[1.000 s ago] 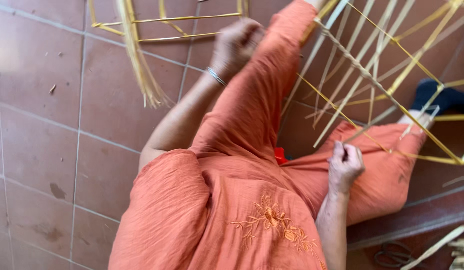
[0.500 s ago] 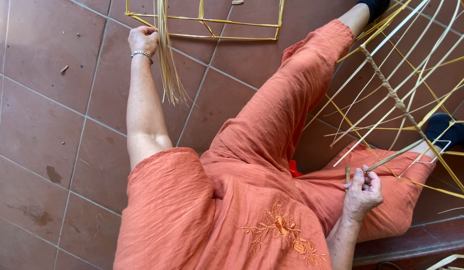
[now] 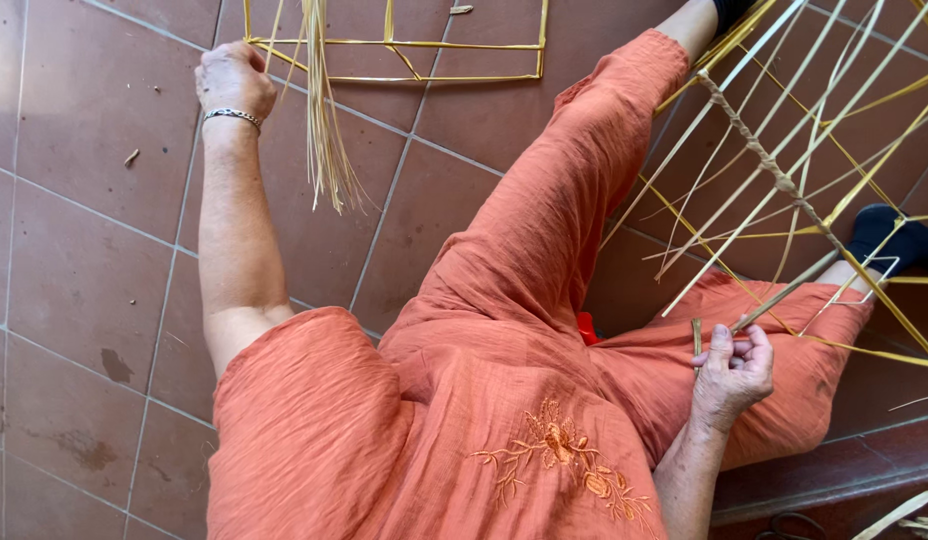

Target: The person sits on a tiled floor and weaves thin bamboo strips into a rectangular basket frame. They interlace the strips by hand, periodically adjusting the frame and pulling the strips tight to maintain tension.

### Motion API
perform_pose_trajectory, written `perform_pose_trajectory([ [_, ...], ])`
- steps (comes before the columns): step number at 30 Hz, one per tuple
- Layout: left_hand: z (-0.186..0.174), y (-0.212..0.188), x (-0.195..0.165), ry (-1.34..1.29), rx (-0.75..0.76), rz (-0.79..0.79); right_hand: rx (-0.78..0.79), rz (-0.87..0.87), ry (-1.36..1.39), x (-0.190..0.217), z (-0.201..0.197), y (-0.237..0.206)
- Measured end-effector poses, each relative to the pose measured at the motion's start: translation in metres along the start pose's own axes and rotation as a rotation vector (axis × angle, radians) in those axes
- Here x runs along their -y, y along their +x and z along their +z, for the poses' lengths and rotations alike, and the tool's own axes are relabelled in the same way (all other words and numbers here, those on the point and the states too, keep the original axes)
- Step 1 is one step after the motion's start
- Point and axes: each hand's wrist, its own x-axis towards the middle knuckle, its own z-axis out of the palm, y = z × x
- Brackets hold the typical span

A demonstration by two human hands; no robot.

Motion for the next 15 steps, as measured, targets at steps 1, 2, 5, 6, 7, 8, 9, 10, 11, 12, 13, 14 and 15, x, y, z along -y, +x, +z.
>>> perform_pose_trajectory([
  [1,-0.003,0.001,0.002,-0.022,-0.016,-0.047,-0.001,-0.001,0.014,0.000,0.002,-0.001],
  [2,-0.006,0.004,0.002,-0.045,-0.034,-0.091,-0.002,0.000,0.022,0.000,0.004,-0.002],
  [5,-0.022,0.009,0.005,-0.030,-0.162,0.005,-0.012,0.006,0.044,-0.002,0.008,-0.005],
  [6,-0.029,0.008,0.003,-0.264,-0.012,-0.132,-0.013,0.014,0.048,-0.003,0.009,-0.006],
  [7,-0.038,0.007,0.001,-0.496,0.144,-0.267,-0.018,0.024,0.051,-0.004,0.010,-0.006],
  [8,-0.050,0.006,0.000,-0.725,0.307,-0.403,-0.013,0.021,0.057,-0.005,0.011,-0.007],
  [9,-0.062,0.002,-0.001,-0.895,0.356,-0.349,-0.007,0.021,0.059,-0.005,0.011,-0.007],
  [10,-0.070,-0.002,-0.003,-1.064,0.408,-0.296,0.000,0.021,0.060,-0.006,0.012,-0.007],
  [11,-0.076,-0.004,-0.007,-1.234,0.460,-0.242,0.004,0.020,0.072,-0.006,0.013,-0.008],
  [12,-0.081,-0.005,-0.011,-1.300,0.453,-0.267,0.008,0.019,0.083,-0.007,0.014,-0.008],
  [13,-0.085,-0.006,-0.016,-1.369,0.450,-0.292,0.009,0.018,0.090,-0.006,0.015,-0.009],
  [14,-0.088,-0.006,-0.023,-1.438,0.447,-0.312,0.010,0.006,0.080,-0.006,0.016,-0.011],
  [15,-0.092,-0.006,-0.029,-1.458,0.398,-0.265,0.005,-0.003,0.072,-0.005,0.017,-0.014],
])
